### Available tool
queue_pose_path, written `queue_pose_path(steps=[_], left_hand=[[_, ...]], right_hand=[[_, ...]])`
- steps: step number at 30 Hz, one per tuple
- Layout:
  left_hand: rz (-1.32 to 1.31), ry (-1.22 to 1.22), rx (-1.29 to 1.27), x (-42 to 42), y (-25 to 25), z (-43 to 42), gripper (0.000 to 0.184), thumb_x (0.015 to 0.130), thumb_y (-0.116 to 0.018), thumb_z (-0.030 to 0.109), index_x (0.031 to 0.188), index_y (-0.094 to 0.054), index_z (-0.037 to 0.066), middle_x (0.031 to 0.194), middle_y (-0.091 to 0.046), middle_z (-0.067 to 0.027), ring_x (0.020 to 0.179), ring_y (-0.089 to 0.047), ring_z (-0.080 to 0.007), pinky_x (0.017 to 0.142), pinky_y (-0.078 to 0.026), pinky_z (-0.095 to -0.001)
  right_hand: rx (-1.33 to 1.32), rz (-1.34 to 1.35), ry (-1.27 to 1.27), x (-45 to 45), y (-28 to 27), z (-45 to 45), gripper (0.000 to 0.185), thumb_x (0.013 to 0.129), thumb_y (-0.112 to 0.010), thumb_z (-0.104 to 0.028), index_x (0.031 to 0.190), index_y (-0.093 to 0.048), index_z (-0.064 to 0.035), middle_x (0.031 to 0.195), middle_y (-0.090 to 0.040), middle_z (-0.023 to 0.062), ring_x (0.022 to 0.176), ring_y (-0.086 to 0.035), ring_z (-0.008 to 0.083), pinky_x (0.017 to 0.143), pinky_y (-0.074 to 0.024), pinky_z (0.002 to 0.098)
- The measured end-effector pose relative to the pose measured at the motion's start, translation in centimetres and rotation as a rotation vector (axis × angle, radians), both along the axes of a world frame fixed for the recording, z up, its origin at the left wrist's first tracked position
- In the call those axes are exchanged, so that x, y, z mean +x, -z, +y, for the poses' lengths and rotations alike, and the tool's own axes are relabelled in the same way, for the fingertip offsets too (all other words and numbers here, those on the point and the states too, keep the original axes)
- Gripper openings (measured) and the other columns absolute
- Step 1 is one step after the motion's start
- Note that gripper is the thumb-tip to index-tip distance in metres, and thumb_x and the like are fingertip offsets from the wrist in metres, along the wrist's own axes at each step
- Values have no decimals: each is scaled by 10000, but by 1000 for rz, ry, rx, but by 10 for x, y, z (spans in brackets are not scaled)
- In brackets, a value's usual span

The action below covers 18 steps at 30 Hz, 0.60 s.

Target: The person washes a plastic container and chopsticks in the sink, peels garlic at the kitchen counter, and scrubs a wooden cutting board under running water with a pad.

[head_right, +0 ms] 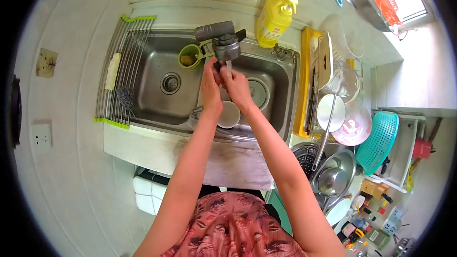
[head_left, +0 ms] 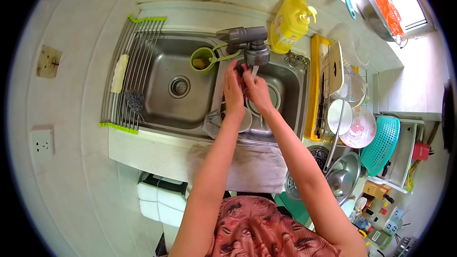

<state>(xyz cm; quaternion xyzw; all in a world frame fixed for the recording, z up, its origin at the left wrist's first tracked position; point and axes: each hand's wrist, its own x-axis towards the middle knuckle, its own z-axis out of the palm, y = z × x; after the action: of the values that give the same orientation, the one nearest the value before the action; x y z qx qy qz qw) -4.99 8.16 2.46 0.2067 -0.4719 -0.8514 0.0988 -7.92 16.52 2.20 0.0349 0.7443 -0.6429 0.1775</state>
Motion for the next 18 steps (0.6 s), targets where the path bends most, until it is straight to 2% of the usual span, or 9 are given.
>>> queue_pose_path(steps=[2,3,6,7,10,11,13,15,18], left_hand=[[-69,-10,133,5,20,11,562,1072,-386,477,1427,-513,61,1251,-605,1,1132,-553,-144,932,-444,-329],[-151,30,92,12,38,20,538,1075,-347,470,1264,-620,47,1099,-691,-68,1013,-638,-224,834,-476,-378],[-195,276,-806,40,47,6,518,1062,-361,461,1150,-627,25,970,-694,-239,888,-671,-393,752,-510,-453],[-152,270,-879,48,47,2,482,1060,-377,405,1037,-643,3,864,-634,-305,840,-612,-493,697,-487,-519],[-279,466,-986,69,45,-35,426,1056,-445,375,980,-640,4,785,-673,-223,735,-677,-357,603,-501,-432],[-273,438,-760,73,43,-41,411,1060,-448,369,978,-641,14,747,-655,-164,671,-630,-272,558,-465,-374],[-260,382,-313,80,34,-53,383,1067,-455,356,975,-643,35,671,-620,-45,543,-536,-103,468,-394,-257],[-301,362,-111,81,28,-65,323,1056,-499,339,1032,-646,53,712,-612,-6,566,-483,-34,448,-347,-203],[-371,381,41,80,7,-82,278,1058,-507,243,1207,-601,27,779,-599,-5,569,-402,-14,452,-273,-163]], right_hand=[[-172,-64,169,-12,11,-12,446,1036,-474,-399,841,-614,-23,636,-525,6,534,-480,108,493,-359,257],[-320,-91,273,-18,18,-20,515,1037,-444,-491,801,-592,-58,586,-487,-5,484,-425,111,462,-325,270],[-599,-269,402,-18,-8,-24,605,985,-418,-661,713,-510,-129,569,-361,-50,463,-271,98,432,-226,291],[-622,-254,434,-16,-13,-21,623,958,-420,-714,723,-495,-142,570,-335,-54,472,-255,104,437,-236,284],[-793,-237,677,-30,-15,-5,548,1018,-394,-620,876,-502,-102,600,-391,-44,471,-324,107,449,-255,273],[-1062,-89,490,-31,4,9,435,1026,-467,-530,1013,-515,-98,662,-416,-38,535,-375,121,511,-324,269],[-1094,-90,619,-30,17,0,330,1034,-508,-424,1074,-527,-96,727,-457,-25,600,-422,135,573,-375,276],[-1228,-66,593,-20,34,-5,221,1023,-577,-246,1161,-536,-78,857,-520,3,736,-494,155,718,-452,312],[-1067,-221,634,3,24,-21,209,1035,-533,-192,1186,-537,-47,890,-552,9,754,-518,156,795,-475,367]])
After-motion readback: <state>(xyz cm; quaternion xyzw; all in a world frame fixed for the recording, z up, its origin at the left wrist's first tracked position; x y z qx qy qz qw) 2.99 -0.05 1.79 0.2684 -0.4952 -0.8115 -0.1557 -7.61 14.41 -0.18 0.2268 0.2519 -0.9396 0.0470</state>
